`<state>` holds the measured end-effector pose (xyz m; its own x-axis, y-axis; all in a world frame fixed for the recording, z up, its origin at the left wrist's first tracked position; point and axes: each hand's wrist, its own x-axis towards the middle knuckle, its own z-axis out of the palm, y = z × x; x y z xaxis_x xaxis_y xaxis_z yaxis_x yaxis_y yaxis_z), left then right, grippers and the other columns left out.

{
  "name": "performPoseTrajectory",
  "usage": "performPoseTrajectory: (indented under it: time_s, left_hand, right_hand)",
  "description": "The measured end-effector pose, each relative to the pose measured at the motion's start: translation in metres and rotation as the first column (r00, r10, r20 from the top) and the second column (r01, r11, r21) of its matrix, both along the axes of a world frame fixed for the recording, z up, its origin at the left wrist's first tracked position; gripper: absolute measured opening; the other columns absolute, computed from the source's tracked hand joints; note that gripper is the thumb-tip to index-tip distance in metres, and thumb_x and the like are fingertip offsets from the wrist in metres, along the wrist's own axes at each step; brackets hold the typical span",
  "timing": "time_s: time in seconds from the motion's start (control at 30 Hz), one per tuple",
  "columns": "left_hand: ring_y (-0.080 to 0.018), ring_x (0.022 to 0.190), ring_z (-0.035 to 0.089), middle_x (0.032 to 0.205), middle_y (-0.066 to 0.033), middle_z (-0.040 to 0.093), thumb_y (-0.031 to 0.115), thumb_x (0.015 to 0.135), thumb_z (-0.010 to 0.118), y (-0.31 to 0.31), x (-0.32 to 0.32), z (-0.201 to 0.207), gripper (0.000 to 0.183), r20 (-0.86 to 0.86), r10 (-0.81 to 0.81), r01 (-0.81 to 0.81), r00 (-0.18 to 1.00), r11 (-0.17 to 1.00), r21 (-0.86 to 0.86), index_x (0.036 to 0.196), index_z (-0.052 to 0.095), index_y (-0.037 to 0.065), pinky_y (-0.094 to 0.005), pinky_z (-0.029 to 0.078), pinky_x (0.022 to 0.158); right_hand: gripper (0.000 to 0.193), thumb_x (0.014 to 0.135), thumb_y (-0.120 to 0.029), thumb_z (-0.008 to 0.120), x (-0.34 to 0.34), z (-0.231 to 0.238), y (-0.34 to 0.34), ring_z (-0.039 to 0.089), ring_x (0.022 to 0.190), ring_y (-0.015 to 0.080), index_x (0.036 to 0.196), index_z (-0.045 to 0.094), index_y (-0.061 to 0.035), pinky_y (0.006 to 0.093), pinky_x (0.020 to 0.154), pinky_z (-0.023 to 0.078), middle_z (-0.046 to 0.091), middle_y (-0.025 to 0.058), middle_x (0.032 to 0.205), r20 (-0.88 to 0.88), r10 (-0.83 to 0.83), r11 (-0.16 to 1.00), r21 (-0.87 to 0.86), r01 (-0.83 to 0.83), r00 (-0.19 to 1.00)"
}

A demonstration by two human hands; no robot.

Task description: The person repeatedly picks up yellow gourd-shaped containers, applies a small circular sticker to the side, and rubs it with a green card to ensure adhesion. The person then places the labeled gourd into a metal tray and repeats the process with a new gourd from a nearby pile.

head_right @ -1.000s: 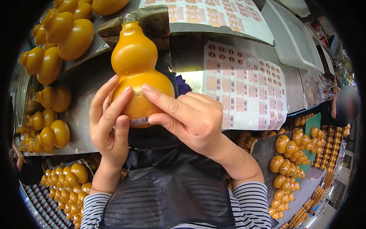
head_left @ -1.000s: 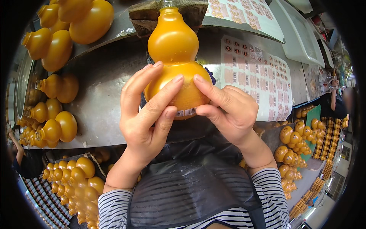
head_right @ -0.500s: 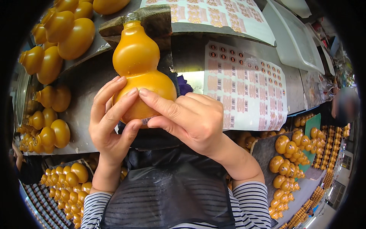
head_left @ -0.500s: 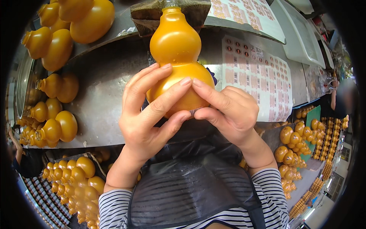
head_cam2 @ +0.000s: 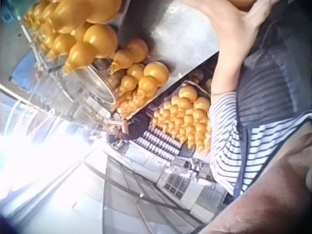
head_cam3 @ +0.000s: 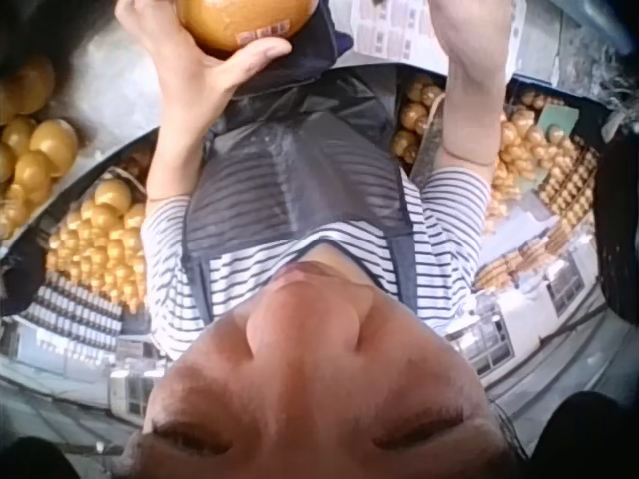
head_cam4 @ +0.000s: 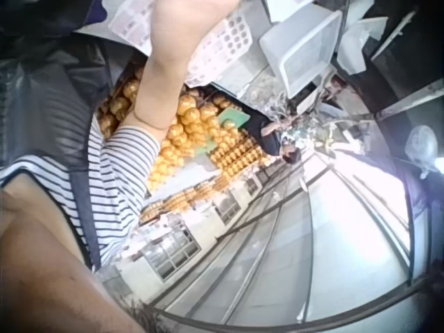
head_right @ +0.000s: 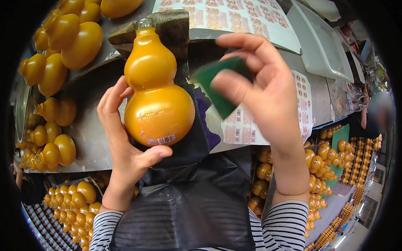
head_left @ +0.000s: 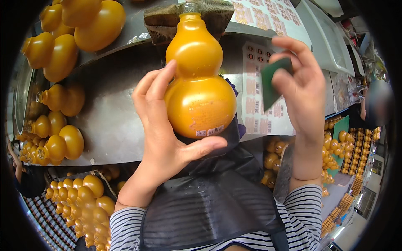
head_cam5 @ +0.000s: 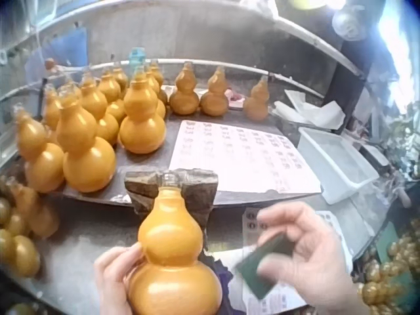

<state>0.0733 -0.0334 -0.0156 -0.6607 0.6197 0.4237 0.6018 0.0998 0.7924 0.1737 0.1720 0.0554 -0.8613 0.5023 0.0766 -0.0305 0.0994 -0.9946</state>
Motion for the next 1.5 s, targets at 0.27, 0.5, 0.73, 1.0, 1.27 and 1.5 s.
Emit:
performPoseTrajectory:
  time_s: [0.27, 0.5, 0.73, 1.0, 1.27, 1.5]
  left_hand:
    - [-0.0261, 0.117, 0.044, 0.127, -0.013, 0.037, 0.054, 0.055, 0.089, 0.006, 0.002, -0.001, 0.129, -0.052, 0.047, -0.05, 0.998, 0.997, -0.058, 0.15, 0.019, 0.001, -0.0417, 0.034, 0.106]
    - [-0.0264, 0.118, 0.043, 0.126, -0.0131, 0.038, 0.056, 0.054, 0.088, 0.005, 0.002, -0.004, 0.132, -0.068, 0.05, -0.054, 0.996, 0.997, -0.054, 0.15, 0.016, 0.0, -0.0416, 0.034, 0.105]
    - [-0.031, 0.123, 0.039, 0.128, -0.0182, 0.036, 0.059, 0.077, 0.07, -0.005, -0.01, -0.009, 0.085, 0.155, -0.167, 0.149, 0.974, 0.982, 0.119, 0.131, 0.042, 0.0, -0.0416, 0.035, 0.105]
    - [-0.0281, 0.121, 0.041, 0.125, -0.0161, 0.042, 0.02, 0.091, 0.06, -0.007, -0.008, -0.002, 0.04, 0.218, -0.179, 0.148, 0.959, 0.977, 0.152, 0.126, 0.051, 0.001, -0.0372, 0.036, 0.103]
    - [-0.0277, 0.118, 0.041, 0.121, -0.0157, 0.042, 0.038, 0.095, 0.056, -0.008, -0.013, 0.002, 0.046, 0.147, -0.213, 0.195, 0.966, 0.973, 0.125, 0.124, 0.053, 0.002, -0.0354, 0.034, 0.103]
    - [-0.0263, 0.118, 0.041, 0.122, -0.0156, 0.038, 0.021, 0.087, 0.069, -0.001, -0.005, 0.01, 0.044, 0.247, -0.137, 0.131, 0.959, 0.991, 0.038, 0.121, 0.051, 0.001, -0.036, 0.035, 0.103]
  right_hand:
    - [0.038, 0.074, -0.001, 0.076, -0.04, 0.003, -0.015, 0.064, 0.081, 0.0159, 0.111, 0.068, 0.0016, 0.025, 0.074, 0.05, 0.069, 0.0095, 0.094, -0.043, 0.276, 0.685, 0.71, -0.165, 0.96]
    - [0.038, 0.075, 0.001, 0.074, -0.042, 0.01, -0.021, 0.065, 0.082, 0.0183, 0.112, 0.068, 0.0013, 0.0272, 0.075, 0.052, 0.07, 0.0117, 0.096, 0.021, 0.294, 0.61, 0.765, -0.204, 0.956]
    - [0.028, 0.073, -0.007, 0.074, 0.003, -0.01, -0.04, 0.063, 0.08, 0.016, 0.101, 0.071, -0.0075, 0.0264, 0.068, 0.047, 0.07, 0.0049, 0.096, -0.156, 0.307, 0.284, 0.957, 0.066, 0.939]
    - [0.02, 0.068, -0.012, 0.073, 0.036, -0.028, -0.072, 0.058, 0.076, 0.0096, 0.088, 0.073, -0.0127, 0.0229, 0.061, 0.037, 0.068, -0.0031, 0.09, -0.223, 0.299, 0.264, 0.954, 0.144, 0.928]
    - [0.016, 0.073, -0.01, 0.076, 0.023, -0.033, -0.077, 0.058, 0.07, 0.0162, 0.087, 0.069, -0.0061, 0.0261, 0.064, 0.046, 0.063, 0.0024, 0.08, -0.176, 0.172, 0.624, 0.78, 0.031, 0.969]
    - [0.028, 0.085, -0.006, 0.071, 0.02, -0.048, -0.066, 0.056, 0.075, 0.0064, 0.103, 0.051, 0.0019, 0.0205, 0.068, 0.047, 0.059, 0.007, 0.09, -0.135, -0.31, 0.945, 0.063, 0.321, 0.941]
